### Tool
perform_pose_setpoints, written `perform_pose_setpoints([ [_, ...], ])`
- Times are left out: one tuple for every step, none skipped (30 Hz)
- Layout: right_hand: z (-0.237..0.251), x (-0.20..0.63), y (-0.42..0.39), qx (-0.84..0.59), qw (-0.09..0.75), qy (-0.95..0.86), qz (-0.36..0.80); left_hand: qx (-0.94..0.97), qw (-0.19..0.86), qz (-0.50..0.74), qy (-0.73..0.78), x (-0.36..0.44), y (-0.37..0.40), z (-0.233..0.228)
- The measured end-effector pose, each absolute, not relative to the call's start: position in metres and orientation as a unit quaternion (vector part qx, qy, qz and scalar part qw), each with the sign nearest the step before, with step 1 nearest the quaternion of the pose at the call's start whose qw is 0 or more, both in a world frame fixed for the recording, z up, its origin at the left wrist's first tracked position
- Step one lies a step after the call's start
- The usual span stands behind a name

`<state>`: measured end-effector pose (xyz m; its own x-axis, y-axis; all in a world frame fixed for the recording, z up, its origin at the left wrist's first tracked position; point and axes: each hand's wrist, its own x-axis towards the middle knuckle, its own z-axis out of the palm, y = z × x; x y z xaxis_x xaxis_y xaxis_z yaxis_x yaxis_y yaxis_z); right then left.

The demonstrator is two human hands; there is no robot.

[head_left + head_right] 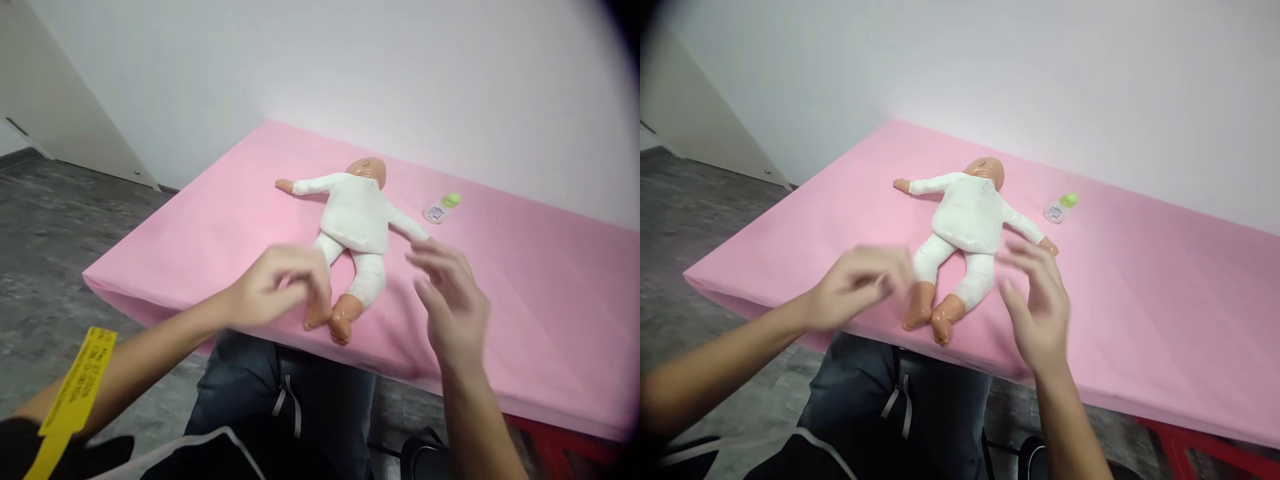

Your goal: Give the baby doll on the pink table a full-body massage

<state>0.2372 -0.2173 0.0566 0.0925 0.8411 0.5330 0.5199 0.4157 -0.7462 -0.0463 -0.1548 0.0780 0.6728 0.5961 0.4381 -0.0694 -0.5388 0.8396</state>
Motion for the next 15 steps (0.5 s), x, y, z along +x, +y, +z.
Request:
perform_pose_setpoints([
  [0.061,0.24,-0.249,-0.483,0.523,-0.662,0.236,0.782,0.554,0.258,0.122,-0.061,-0.178,0.082],
  [0.059,0.243,-0.278,-0.425,0.477,-0.682,0.356,0.754,0.631,0.158,0.096,-0.073,-0.199,0.079],
  [0.052,0.247,-0.304,-0.374,0.382,-0.696,0.479,0.725,0.678,0.093,0.075,-0.081,-0.217,0.07],
  [0.039,0.251,-0.327,-0.357,0.268,-0.693,0.566,0.705,0.706,0.044,0.048,-0.086,-0.232,0.053],
  [0.02,0.254,-0.345,-0.377,0.205,-0.673,0.603,0.694,0.718,0.023,0.051,-0.087,-0.244,0.03],
  [-0.006,0.257,-0.36,-0.432,0.163,-0.644,0.611,0.685,0.726,0.012,0.064,-0.084,-0.255,0.001],
  [-0.035,0.259,-0.372,-0.496,0.133,-0.605,0.608,0.681,0.727,0.016,0.092,-0.079,-0.263,-0.032],
  [-0.067,0.26,-0.381,-0.544,0.124,-0.568,0.605,0.69,0.712,0.029,0.127,-0.072,-0.269,-0.066],
  [-0.1,0.261,-0.387,-0.597,0.131,-0.529,0.589,0.71,0.68,0.037,0.18,-0.063,-0.275,-0.1],
  [-0.13,0.261,-0.391,-0.661,0.167,-0.491,0.543,0.73,0.64,0.046,0.235,-0.052,-0.278,-0.129],
  [-0.157,0.261,-0.393,-0.712,0.219,-0.46,0.484,0.734,0.616,0.048,0.284,-0.041,-0.281,-0.155],
  [-0.179,0.259,-0.393,-0.743,0.266,-0.433,0.435,0.724,0.609,0.043,0.321,-0.028,-0.283,-0.174],
  [-0.194,0.258,-0.39,-0.771,0.322,-0.403,0.375,0.713,0.592,0.059,0.371,-0.014,-0.283,-0.187],
  [-0.205,0.256,-0.385,-0.786,0.375,-0.372,0.321,0.707,0.571,0.084,0.409,0.001,-0.282,-0.196],
  [-0.211,0.255,-0.379,-0.793,0.424,-0.342,0.273,0.698,0.56,0.111,0.433,0.017,-0.28,-0.2],
])
